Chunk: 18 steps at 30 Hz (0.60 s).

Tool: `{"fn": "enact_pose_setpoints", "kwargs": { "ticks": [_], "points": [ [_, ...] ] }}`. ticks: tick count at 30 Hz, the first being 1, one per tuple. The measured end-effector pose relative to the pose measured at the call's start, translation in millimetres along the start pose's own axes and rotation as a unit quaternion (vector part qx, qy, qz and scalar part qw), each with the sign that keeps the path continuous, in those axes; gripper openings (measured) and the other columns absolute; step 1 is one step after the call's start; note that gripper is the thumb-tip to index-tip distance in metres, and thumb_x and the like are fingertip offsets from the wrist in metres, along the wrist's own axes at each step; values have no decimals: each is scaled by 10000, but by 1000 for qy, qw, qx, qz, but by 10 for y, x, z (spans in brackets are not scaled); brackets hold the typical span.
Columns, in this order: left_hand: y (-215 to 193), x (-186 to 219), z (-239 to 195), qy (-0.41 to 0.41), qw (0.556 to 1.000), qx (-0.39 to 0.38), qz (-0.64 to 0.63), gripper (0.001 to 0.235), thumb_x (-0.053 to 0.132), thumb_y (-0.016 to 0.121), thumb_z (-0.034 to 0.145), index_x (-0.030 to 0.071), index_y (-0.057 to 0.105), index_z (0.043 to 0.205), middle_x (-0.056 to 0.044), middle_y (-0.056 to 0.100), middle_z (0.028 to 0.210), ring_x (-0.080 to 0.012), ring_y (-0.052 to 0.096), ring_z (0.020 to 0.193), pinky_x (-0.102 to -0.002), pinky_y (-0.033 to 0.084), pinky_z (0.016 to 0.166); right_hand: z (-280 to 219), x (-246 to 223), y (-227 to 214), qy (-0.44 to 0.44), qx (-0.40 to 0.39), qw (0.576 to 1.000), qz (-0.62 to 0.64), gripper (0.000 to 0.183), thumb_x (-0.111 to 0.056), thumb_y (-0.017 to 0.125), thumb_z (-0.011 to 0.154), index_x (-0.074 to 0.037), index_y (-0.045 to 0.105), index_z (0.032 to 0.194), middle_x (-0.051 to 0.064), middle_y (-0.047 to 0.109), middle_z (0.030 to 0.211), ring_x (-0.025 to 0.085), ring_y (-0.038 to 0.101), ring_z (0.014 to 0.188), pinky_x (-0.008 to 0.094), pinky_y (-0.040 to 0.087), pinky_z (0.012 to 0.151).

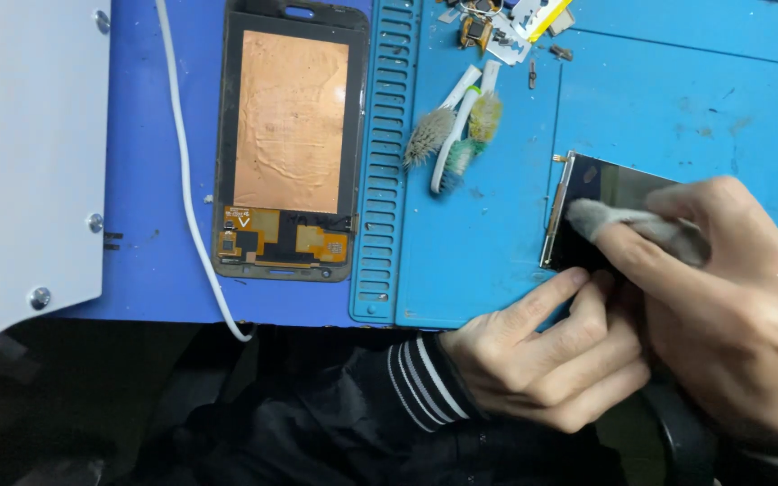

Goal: Cleaning a disassembled smartphone LCD screen component with a cleaning solution and cloth on a repair workbench.

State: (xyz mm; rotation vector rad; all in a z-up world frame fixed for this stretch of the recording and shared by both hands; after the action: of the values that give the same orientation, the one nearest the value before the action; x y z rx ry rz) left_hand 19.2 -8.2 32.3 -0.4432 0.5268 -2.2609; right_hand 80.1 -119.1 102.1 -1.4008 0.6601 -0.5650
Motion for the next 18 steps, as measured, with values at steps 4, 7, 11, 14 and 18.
{"fn": "enact_pose_setpoints", "kwargs": {
  "ticks": [4, 7, 11, 14, 18],
  "points": [
    [-25, -3, 22, 2, 1000, 4, -4, 72, 150, 677, 984, 150, 748, 980, -19, 748, 1051, -164, 717, 983, -303, 600, 1032, -20, -37, 42, 28, 27, 998, -45, 323, 116, 716, 897, -18, 810, 1175, 251, 654, 1173, 248, 557, 503, 366, 487, 416],
    [-28, -7, 17, -6, 1000, 0, -12, 77, 132, 664, 996, 143, 731, 959, -26, 722, 1035, -174, 697, 989, -298, 601, 1027, -84, 28, 83, 72, 11, 997, 38, 372, 168, 709, 777, 18, 773, 1111, 271, 617, 1186, 310, 674, 784, 382, 581, 639],
    [-18, 5, 11, 3, 1000, -4, -9, 76, 153, 661, 991, 151, 735, 975, -18, 739, 1053, -171, 723, 1003, -307, 602, 1034, -15, -17, -3, 21, -2, 999, -46, 383, 73, 720, 857, -55, 778, 1213, 225, 627, 1198, 256, 637, 649, 364, 546, 528],
    [-2, -8, 2, -4, 1000, 4, -19, 76, 135, 674, 987, 138, 750, 977, -30, 738, 1059, -180, 718, 988, -315, 610, 1027, -89, -11, 119, 20, -17, 1000, 4, 446, 93, 648, 806, -22, 729, 1229, 248, 607, 1247, 271, 659, 741, 361, 554, 587],
    [-8, -3, 15, 9, 1000, 2, -16, 83, 154, 662, 983, 137, 742, 973, -40, 741, 1037, -191, 724, 1001, -313, 615, 1014, 69, -77, -11, 32, 4, 997, -72, 324, 85, 719, 927, -30, 795, 1220, 208, 638, 1148, 232, 561, 493, 363, 490, 420]
  ]
}}
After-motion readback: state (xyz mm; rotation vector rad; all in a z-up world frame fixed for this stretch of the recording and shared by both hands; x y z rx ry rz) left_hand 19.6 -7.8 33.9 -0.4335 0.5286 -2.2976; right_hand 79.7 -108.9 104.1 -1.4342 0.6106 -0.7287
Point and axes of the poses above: each hand's wrist, its own z-axis towards the middle knuckle, its own y-axis out of the palm, x = y × z, the point moved 4 cm from there along z, towards the middle knuckle
